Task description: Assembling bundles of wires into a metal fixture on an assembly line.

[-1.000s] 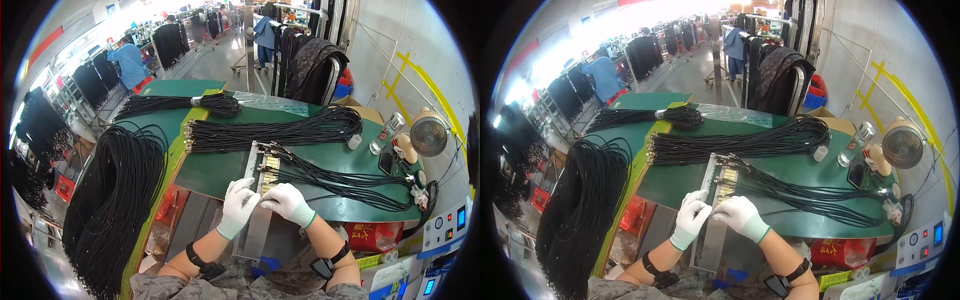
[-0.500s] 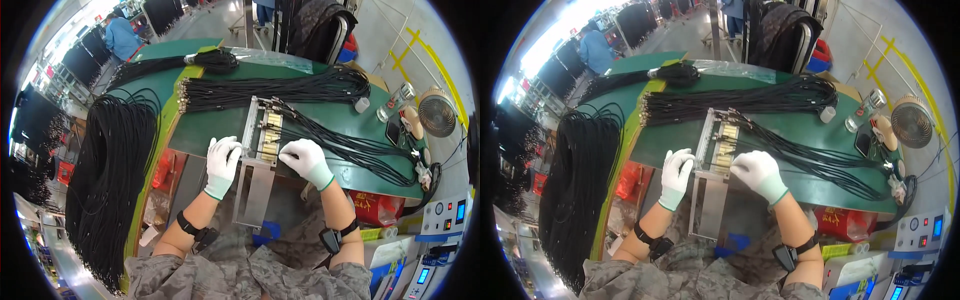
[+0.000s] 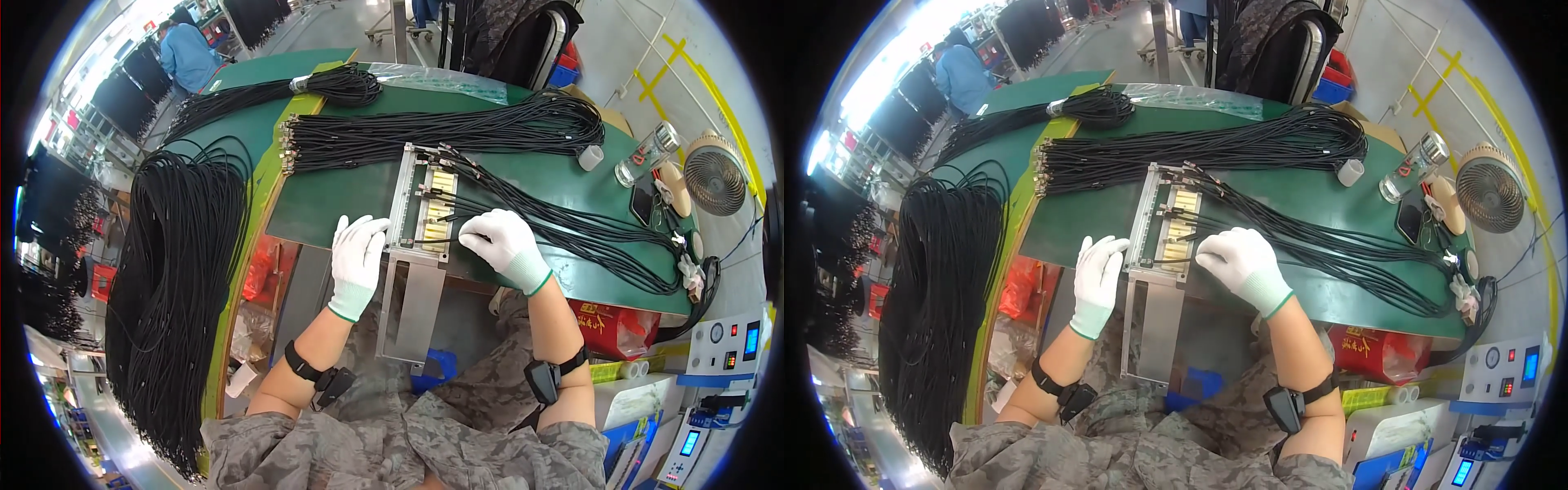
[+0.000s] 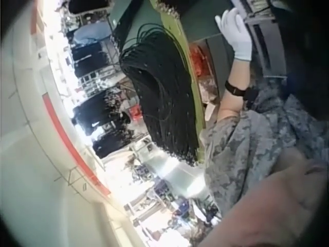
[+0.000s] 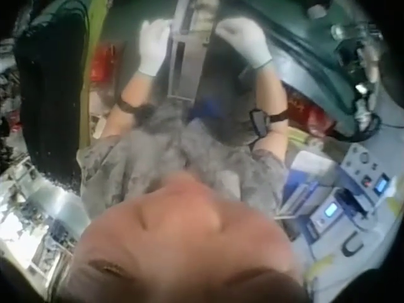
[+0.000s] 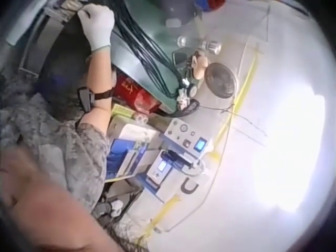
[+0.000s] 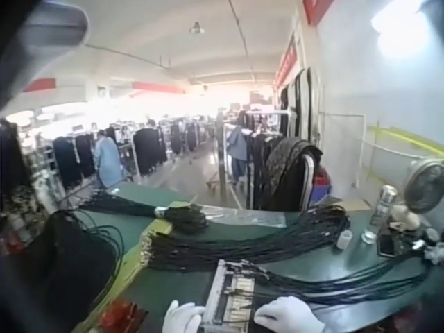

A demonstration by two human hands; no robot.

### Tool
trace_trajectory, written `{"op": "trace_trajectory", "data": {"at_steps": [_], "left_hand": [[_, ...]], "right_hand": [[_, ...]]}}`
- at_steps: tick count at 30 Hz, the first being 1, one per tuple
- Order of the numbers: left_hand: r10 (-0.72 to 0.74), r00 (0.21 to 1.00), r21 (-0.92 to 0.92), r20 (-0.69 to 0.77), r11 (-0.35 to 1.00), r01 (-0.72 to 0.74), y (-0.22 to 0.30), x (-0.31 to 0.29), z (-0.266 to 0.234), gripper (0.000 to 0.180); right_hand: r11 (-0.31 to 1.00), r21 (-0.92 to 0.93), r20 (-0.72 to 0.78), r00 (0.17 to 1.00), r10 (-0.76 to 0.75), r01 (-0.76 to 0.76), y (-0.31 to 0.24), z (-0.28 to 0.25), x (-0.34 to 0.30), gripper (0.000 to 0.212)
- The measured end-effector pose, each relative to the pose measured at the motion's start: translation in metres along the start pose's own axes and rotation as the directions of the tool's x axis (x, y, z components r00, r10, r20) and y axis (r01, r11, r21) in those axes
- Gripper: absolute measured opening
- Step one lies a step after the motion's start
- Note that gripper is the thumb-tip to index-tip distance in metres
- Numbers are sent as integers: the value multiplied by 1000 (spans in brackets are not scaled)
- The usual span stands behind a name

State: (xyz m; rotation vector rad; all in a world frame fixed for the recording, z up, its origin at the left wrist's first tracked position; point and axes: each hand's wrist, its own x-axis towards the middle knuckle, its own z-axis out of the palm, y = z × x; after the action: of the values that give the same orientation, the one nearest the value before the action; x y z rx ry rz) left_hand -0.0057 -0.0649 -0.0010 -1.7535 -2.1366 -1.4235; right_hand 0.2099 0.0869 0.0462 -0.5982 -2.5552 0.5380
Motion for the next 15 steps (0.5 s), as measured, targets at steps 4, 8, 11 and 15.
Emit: {"op": "trace_trajectory", "data": {"at_steps": [4, 8, 11, 15], "left_hand": [[-16, 1000, -20, 5, 1000, 16, 0, 0, 0, 21], [-1, 1000, -4, 3, 1000, 1, 2, 1, -1, 21], [-12, 1000, -15, 19, 1000, 13, 1, 0, -2, 21], [15, 997, -52, 71, 999, -12, 5, 2, 2, 24]], "right_hand": [[997, 70, -30, 999, -13, 15, 2, 0, 2, 11], [999, -11, -15, 999, -39, 39, 3, 4, 1, 12], [999, -30, -12, 1000, -25, 25, 0, 2, 1, 12], [999, -51, -2, 1000, -2, 2, -2, 6, 1, 12]]}}
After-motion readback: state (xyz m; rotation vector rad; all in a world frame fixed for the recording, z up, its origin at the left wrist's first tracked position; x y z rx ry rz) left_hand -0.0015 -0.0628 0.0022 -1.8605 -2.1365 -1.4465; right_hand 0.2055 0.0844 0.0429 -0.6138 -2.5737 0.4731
